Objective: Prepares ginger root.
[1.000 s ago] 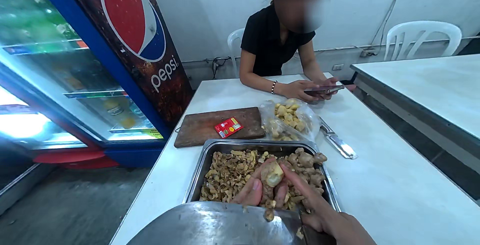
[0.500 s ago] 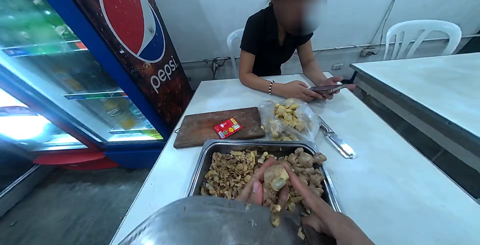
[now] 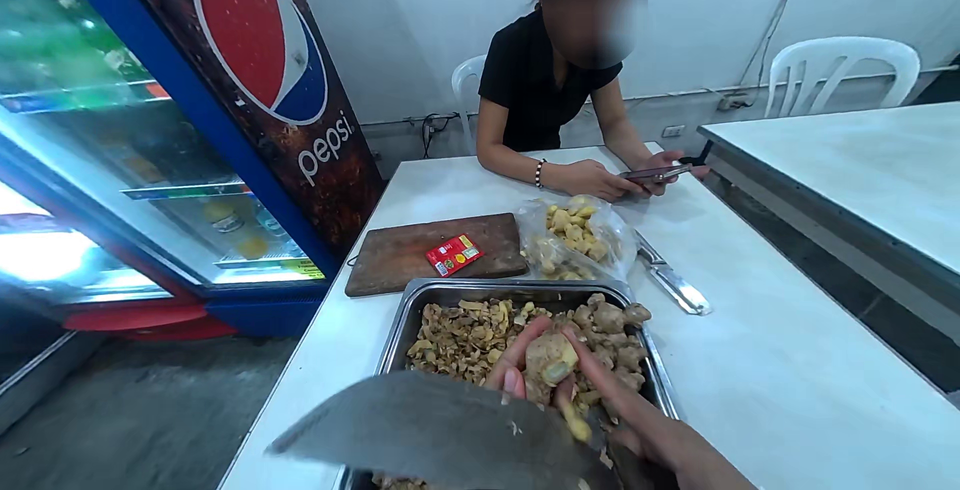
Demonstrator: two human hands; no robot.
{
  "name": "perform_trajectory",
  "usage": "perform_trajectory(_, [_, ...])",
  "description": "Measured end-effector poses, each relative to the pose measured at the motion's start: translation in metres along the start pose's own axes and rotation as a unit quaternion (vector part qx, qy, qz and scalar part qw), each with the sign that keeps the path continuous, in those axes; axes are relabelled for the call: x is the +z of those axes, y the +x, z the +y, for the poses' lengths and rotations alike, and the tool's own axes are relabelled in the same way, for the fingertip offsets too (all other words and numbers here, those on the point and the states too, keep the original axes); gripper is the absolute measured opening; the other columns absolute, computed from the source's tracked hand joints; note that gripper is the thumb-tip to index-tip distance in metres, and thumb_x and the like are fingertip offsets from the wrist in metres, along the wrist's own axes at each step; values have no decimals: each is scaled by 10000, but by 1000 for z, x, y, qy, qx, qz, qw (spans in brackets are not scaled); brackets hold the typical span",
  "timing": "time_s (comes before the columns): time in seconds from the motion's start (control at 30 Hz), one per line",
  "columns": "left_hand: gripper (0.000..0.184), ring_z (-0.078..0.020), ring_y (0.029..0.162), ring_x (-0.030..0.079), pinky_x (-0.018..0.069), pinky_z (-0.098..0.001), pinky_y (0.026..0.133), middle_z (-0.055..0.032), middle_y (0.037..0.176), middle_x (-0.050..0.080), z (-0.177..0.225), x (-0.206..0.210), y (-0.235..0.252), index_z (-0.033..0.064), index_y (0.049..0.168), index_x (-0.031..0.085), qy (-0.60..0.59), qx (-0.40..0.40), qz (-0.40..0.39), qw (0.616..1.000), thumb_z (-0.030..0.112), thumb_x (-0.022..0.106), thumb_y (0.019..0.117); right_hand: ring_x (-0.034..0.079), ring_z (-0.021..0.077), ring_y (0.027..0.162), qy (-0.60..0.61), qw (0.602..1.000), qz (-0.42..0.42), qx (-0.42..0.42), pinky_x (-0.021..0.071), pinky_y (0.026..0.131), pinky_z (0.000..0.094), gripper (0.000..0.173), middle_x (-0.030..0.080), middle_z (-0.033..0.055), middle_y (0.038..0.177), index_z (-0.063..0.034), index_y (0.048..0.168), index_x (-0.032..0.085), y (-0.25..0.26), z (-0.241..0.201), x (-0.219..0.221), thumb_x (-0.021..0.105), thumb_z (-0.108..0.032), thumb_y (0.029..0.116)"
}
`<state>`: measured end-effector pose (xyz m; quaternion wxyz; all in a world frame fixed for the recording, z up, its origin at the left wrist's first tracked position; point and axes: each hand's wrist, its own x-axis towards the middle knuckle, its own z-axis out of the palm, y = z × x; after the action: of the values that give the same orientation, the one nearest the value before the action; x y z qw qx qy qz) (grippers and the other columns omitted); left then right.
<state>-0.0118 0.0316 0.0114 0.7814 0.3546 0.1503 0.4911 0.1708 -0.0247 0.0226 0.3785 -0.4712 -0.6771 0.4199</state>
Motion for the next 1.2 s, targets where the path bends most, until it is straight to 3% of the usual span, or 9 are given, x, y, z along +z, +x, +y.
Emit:
perform_trajectory(0.23, [456, -216, 1192, 620, 523, -363, 1010, -156, 1318, 598, 0, 16, -9, -21, 1470, 385, -130, -11, 80, 988, 83, 220, 1058, 575, 179, 569, -129, 984, 107, -57, 514, 529, 402, 803, 729, 130, 929, -127, 1596, 383, 3, 8, 10, 667, -515, 953])
perform_trajectory(0.33, [446, -268, 1277, 584, 497, -373, 1059, -203, 1403, 552, -2, 10, -6, -28, 1469, 379, -185, -20, 93, 978, 95, 206, 1077, 609, 161, 643, -69, 995, 69, -26, 558, 613, 393, 863, 698, 188, 1147, -78, 1628, 266, 3, 7, 9, 637, -502, 975])
perform_trajectory(0.4, [433, -261, 1304, 561, 466, -358, 1092, -201, 1436, 525, -2, 5, -4, -37, 1466, 374, -190, -26, 76, 979, 124, 220, 1094, 585, 79, 690, 4, 1000, 3, -3, 555, 653, 312, 920, 507, 195, 1483, -75, 1650, 134, 2, 8, 2, 616, -496, 989])
perform_trajectory(0.47, [425, -243, 1297, 559, 454, -355, 1103, -184, 1432, 527, 1, 4, -3, -39, 1465, 389, -174, -30, 63, 982, 120, 240, 1100, 598, 47, 724, 20, 999, -31, -1, 563, 687, 286, 937, 367, 171, 1607, -94, 1656, 92, 2, 9, -4, 603, -512, 991])
perform_trajectory(0.6, [442, -215, 1208, 601, 498, -338, 1044, -157, 1365, 552, 2, 10, -6, -15, 1480, 378, -140, -20, 75, 987, 133, 214, 1097, 640, 166, 714, -63, 997, 23, -27, 566, 659, 402, 834, 705, 159, 1136, -140, 1635, 275, 4, 9, 0, 629, -509, 977])
perform_trajectory(0.8, [430, -216, 1191, 616, 508, -339, 1036, -162, 1335, 579, 4, 9, -5, -19, 1482, 371, -126, -3, 83, 989, 107, 235, 1094, 663, 230, 706, -116, 990, 67, -54, 563, 617, 455, 702, 714, 166, 1041, -79, 1569, 400, 2, 8, 12, 585, -471, 1016])
perform_trajectory(0.9, [431, -232, 1175, 646, 534, -356, 1007, -166, 1330, 607, 2, 5, 1, 5, 1488, 391, -98, -14, 109, 989, 108, 263, 1090, 730, 263, 865, -142, 986, 58, -59, 594, 709, 481, 494, 714, 171, 1187, -108, 1479, 549, -1, 1, 14, 429, -394, 1095])
perform_trajectory(1.03, [415, -183, 1084, 687, 566, -323, 940, -113, 1213, 681, -2, 11, 2, 28, 1431, 479, -87, -34, 160, 983, 159, 248, 1112, 585, 114, 579, -12, 996, 78, -39, 508, 546, 297, 463, 676, 123, 807, 42, 1213, 601, -3, 2, 17, 305, -305, 1133])
perform_trajectory(1.2, [405, -188, 1157, 652, 522, -357, 1023, -113, 1263, 654, 4, 16, -2, 14, 1440, 446, -97, -55, 129, 985, 148, 252, 1110, 590, 93, 550, -12, 992, 122, -37, 508, 516, 273, 440, 664, 97, 749, 40, 1116, 575, -2, -1, 13, 309, -311, 1130])
